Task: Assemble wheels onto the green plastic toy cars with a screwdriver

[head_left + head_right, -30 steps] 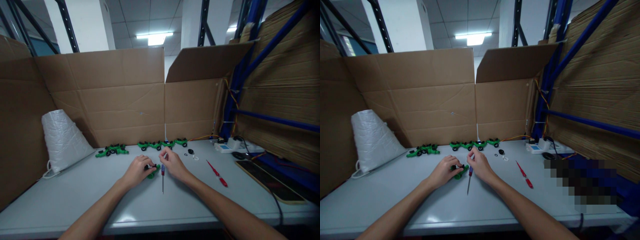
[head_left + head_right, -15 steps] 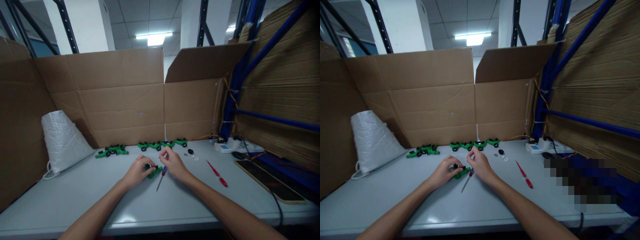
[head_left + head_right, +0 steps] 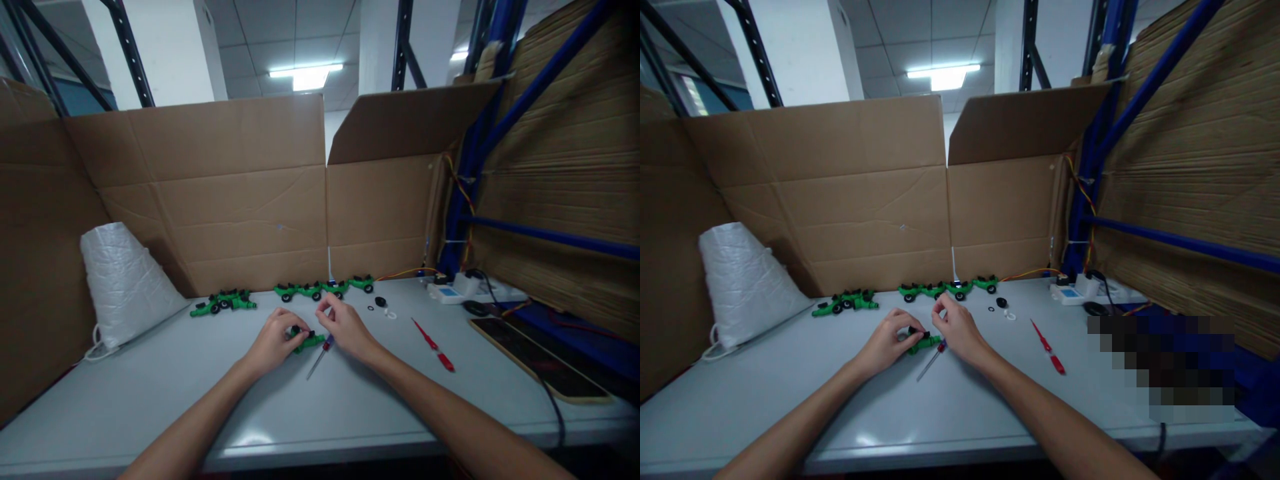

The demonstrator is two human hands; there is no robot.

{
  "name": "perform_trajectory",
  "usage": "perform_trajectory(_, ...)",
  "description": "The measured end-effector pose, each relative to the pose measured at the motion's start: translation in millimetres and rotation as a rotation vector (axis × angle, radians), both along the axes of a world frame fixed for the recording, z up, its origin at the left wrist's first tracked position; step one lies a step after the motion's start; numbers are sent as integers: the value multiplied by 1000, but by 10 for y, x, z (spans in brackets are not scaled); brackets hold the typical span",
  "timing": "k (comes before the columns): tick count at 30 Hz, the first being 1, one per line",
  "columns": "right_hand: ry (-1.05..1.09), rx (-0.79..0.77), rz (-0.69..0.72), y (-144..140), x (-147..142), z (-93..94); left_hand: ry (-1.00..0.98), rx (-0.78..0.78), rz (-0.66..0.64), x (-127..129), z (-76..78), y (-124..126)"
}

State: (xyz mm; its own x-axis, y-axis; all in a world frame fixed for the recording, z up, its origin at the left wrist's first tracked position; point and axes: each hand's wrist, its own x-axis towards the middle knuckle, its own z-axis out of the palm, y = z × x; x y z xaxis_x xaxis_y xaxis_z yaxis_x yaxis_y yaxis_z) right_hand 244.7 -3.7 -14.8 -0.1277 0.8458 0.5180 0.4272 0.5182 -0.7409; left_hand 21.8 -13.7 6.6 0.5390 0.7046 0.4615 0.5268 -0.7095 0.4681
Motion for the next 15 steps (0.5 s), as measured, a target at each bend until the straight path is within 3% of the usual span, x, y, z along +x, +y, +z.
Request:
perform_trajectory(5, -64, 89, 83, -4, 6, 18, -2, 26, -7, 4, -3, 1)
perform_trajectory(15, -122, 111, 106, -16, 30, 15, -1, 23, 33, -5, -16, 12)
